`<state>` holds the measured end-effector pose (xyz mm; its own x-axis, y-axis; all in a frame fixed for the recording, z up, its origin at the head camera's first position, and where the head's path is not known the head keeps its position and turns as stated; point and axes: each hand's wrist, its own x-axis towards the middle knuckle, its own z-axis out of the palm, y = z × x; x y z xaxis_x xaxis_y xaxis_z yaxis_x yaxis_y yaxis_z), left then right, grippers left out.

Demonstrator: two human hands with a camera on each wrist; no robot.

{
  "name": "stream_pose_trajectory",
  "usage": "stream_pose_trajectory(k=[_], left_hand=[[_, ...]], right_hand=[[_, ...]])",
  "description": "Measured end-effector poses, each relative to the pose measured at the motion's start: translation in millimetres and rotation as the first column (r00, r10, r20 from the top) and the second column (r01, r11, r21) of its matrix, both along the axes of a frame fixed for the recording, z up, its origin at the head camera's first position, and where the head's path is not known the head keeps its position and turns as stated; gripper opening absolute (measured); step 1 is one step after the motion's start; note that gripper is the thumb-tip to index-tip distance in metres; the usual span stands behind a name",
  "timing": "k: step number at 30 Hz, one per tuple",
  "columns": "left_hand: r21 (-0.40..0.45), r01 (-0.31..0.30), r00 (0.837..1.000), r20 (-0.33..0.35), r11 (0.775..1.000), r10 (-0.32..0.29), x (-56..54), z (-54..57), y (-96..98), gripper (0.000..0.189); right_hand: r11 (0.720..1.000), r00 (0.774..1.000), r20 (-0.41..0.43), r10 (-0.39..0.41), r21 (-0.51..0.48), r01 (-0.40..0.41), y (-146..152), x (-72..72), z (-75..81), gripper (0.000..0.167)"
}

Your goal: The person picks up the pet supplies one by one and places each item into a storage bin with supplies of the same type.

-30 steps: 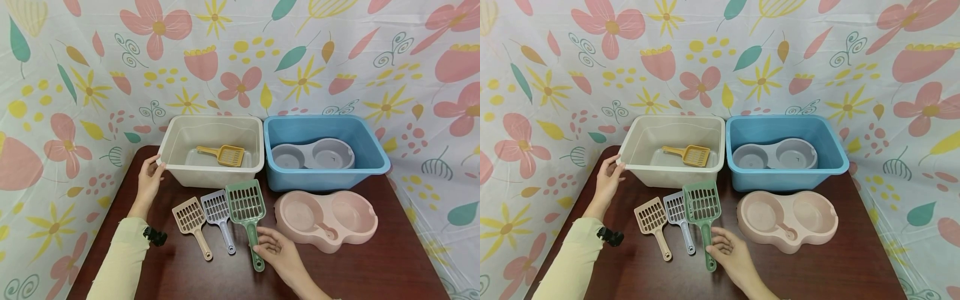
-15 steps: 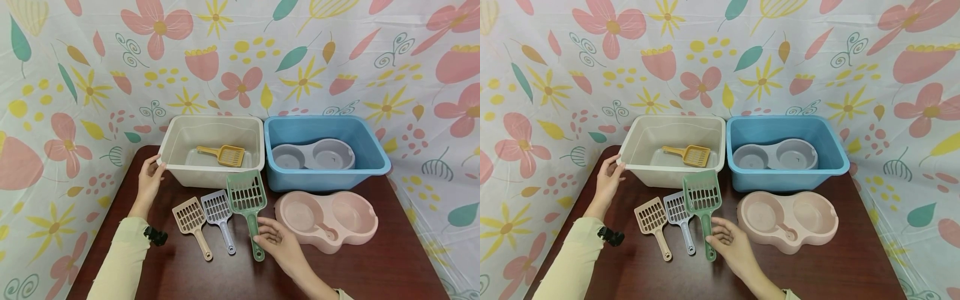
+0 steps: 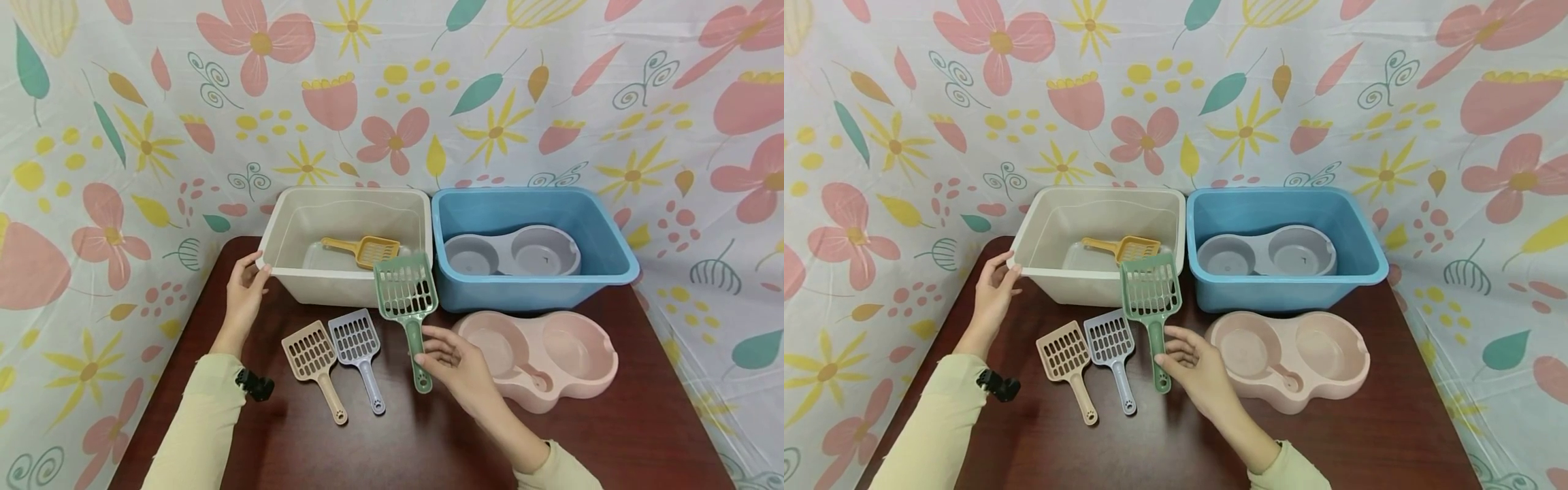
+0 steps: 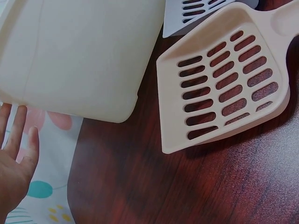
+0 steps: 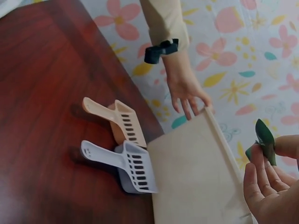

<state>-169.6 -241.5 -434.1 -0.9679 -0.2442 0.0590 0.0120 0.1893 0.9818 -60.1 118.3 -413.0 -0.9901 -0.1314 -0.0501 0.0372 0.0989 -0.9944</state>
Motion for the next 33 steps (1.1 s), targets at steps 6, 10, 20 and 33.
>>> stream_pose_trajectory(k=[6, 10, 20, 33], left_hand=[[-0.001, -0.008, 1.000, -0.001, 1.000, 0.008, -1.5, 0.6, 0.9, 0.046], [0.001, -0.019, 1.000, 0.009, 1.000, 0.019, -1.7, 0.6, 1.8, 0.045], [0.010, -0.024, 1.000, -0.002, 1.000, 0.024, -5.8, -10.1, -2.7, 0.045], [0.011, -0.023, 1.000, 0.002, 1.000, 0.023, -1.8, -3.4, 1.2, 0.044]], right_hand=[[0.999, 1.000, -0.026, 0.001, 0.033, 0.000, 1.0, -15.2, 2.6, 0.043], [0.998, 1.000, -0.027, 0.007, 0.069, -0.005, 0.6, -24.5, 4.1, 0.043], [0.998, 1.000, -0.008, 0.005, 0.060, -0.005, -4.7, -47.5, 14.8, 0.044], [0.984, 1.000, -0.011, 0.016, 0.176, -0.014, -7.0, -77.5, 26.1, 0.045]])
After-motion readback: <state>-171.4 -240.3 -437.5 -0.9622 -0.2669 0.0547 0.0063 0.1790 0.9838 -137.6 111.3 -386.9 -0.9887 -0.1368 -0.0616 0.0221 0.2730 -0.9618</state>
